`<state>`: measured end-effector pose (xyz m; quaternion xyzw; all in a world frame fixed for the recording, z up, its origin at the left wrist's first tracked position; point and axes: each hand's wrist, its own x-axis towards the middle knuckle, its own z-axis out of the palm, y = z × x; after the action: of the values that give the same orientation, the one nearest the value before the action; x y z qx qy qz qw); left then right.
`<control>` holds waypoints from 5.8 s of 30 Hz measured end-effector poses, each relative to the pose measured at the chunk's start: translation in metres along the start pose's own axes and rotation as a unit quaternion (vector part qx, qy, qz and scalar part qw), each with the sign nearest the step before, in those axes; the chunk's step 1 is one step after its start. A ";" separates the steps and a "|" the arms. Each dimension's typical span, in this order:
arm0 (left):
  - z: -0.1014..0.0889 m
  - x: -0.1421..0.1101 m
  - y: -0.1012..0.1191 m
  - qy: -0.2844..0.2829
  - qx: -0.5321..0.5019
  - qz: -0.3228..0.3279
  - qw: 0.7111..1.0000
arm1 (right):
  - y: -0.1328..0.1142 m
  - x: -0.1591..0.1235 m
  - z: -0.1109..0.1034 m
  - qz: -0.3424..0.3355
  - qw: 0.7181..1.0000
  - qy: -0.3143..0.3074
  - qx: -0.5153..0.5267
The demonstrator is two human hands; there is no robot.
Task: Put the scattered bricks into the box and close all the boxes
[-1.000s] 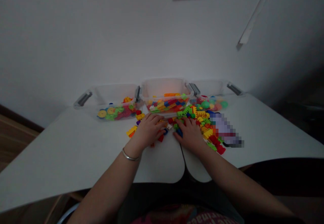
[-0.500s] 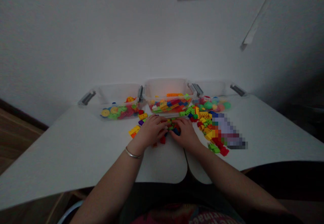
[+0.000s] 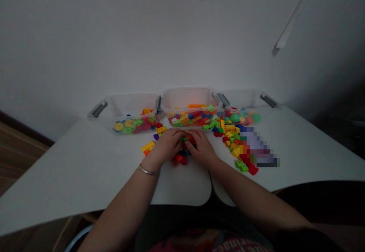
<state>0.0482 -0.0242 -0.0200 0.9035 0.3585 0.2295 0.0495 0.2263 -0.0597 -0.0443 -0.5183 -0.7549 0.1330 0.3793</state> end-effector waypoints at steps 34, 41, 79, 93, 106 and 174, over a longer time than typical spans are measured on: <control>-0.002 -0.003 -0.004 0.017 0.000 0.051 0.999 | 0.037 -0.025 -0.032 0.019 0.988 0.087 -0.128; -0.005 -0.004 -0.005 0.024 -0.017 0.050 0.998 | 0.032 -0.062 -0.066 0.015 0.948 0.113 -0.298; -0.005 -0.004 -0.009 0.020 -0.041 0.049 0.998 | 0.057 -0.068 -0.063 0.081 0.943 0.167 -0.276; -0.006 -0.004 -0.006 0.016 -0.042 0.044 0.998 | 0.091 -0.079 -0.042 0.074 0.972 0.147 -0.165; -0.004 -0.003 -0.007 0.007 -0.048 0.040 0.998 | 0.074 -0.040 -0.072 0.087 0.954 0.151 -0.245; -0.001 -0.004 -0.008 -0.010 -0.046 0.037 0.998 | 0.093 -0.040 -0.062 0.058 0.989 0.122 -0.056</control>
<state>0.0406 -0.0210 -0.0221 0.9153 0.3134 0.2380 0.0857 0.3408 -0.0669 -0.0749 -0.5937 -0.6778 0.0480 0.4310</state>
